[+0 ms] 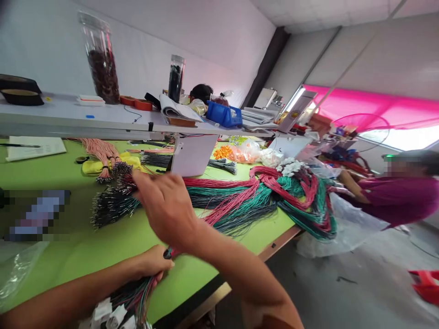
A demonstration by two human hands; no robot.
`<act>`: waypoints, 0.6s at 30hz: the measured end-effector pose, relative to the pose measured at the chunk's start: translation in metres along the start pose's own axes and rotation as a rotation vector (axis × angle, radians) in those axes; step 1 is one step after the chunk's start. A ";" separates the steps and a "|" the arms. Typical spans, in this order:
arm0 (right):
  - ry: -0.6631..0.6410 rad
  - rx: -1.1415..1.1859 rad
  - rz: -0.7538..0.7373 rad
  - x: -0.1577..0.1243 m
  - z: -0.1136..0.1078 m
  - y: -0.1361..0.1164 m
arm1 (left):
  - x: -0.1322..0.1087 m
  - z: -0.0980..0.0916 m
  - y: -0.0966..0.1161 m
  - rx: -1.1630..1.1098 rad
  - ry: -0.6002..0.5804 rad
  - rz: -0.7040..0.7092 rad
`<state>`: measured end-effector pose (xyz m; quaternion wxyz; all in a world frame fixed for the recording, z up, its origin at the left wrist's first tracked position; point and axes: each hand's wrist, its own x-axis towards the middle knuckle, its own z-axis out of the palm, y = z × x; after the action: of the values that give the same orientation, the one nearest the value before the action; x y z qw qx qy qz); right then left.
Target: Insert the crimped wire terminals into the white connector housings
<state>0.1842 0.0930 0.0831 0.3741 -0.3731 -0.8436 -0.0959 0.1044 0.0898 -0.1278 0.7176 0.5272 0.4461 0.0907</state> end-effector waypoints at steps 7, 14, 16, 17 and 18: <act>-0.147 -0.425 -0.070 0.195 0.056 0.026 | 0.001 -0.007 0.003 0.054 -0.003 -0.033; 0.005 -0.156 -0.109 0.128 0.056 0.026 | -0.014 -0.011 0.009 0.033 0.022 0.079; -0.092 0.006 -0.080 0.064 0.027 0.014 | -0.019 -0.008 0.021 0.038 0.033 0.138; -0.194 0.092 -0.038 0.031 0.009 0.005 | -0.022 -0.004 0.030 0.037 0.035 0.180; -0.295 0.180 0.021 -0.001 -0.011 -0.005 | -0.024 0.000 0.042 0.034 0.032 0.228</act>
<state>0.1878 0.0843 0.0908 0.2792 -0.3571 -0.8905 0.0395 0.1047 0.0928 -0.0799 0.6865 0.5850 0.3961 0.1722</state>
